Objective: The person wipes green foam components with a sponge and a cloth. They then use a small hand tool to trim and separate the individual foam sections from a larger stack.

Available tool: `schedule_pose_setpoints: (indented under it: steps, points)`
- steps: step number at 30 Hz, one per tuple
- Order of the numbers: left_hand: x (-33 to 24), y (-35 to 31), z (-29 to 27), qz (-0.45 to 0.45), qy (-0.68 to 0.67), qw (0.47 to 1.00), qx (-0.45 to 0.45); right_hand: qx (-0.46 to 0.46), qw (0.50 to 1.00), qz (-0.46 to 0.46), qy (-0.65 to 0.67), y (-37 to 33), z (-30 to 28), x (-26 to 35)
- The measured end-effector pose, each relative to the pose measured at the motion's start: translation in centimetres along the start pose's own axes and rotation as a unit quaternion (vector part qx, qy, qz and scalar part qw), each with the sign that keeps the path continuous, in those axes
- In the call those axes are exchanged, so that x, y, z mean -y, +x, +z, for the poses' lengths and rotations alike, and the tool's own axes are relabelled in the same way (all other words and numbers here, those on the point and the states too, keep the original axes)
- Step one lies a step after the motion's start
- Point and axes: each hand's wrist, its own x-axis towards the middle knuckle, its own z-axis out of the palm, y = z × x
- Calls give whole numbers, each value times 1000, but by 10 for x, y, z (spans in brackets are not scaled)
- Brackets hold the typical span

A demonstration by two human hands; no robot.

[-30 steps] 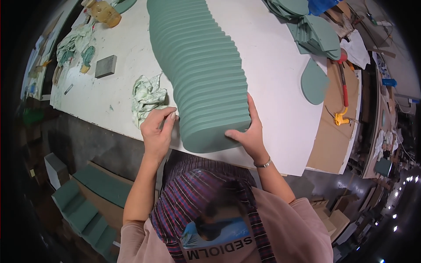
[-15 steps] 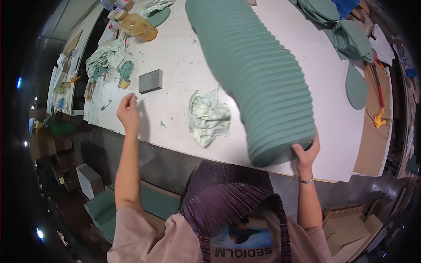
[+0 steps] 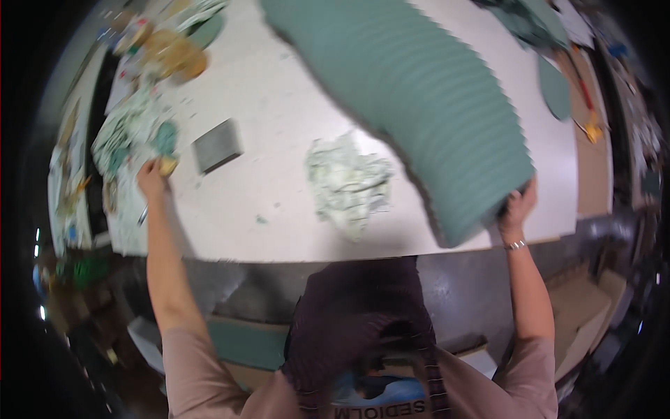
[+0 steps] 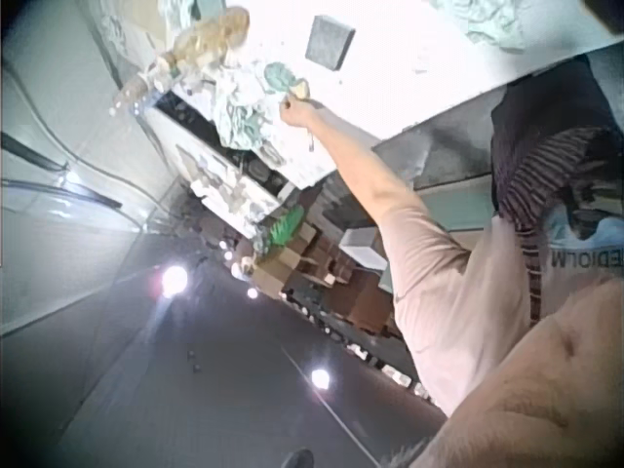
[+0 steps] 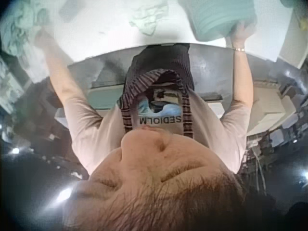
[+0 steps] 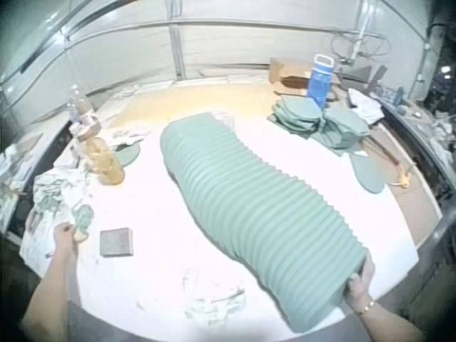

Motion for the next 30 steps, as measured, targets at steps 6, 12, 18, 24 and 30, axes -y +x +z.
schedule_pose_setpoints:
  steps: [6, 12, 18, 24, 30]
  points:
    - [62, 9, -76, -14, -75, 992, -101, 35, 973, 86, 212, 50, 15, 115]
    - [-157, -97, 2, -4, -341, 939, 43, 36, 981, 90, 168, 48, -6, 101]
    - [-318, -228, 59, 76, -363, 885, 283, 35, 978, 81, 190, 48, 9, 103]
    - [-376, -282, 81, 126, -283, 885, 349, 23, 981, 75, 180, 48, 8, 102]
    - [-392, -290, 81, 293, -151, 889, 319, 8, 984, 54, 172, 48, 10, 99]
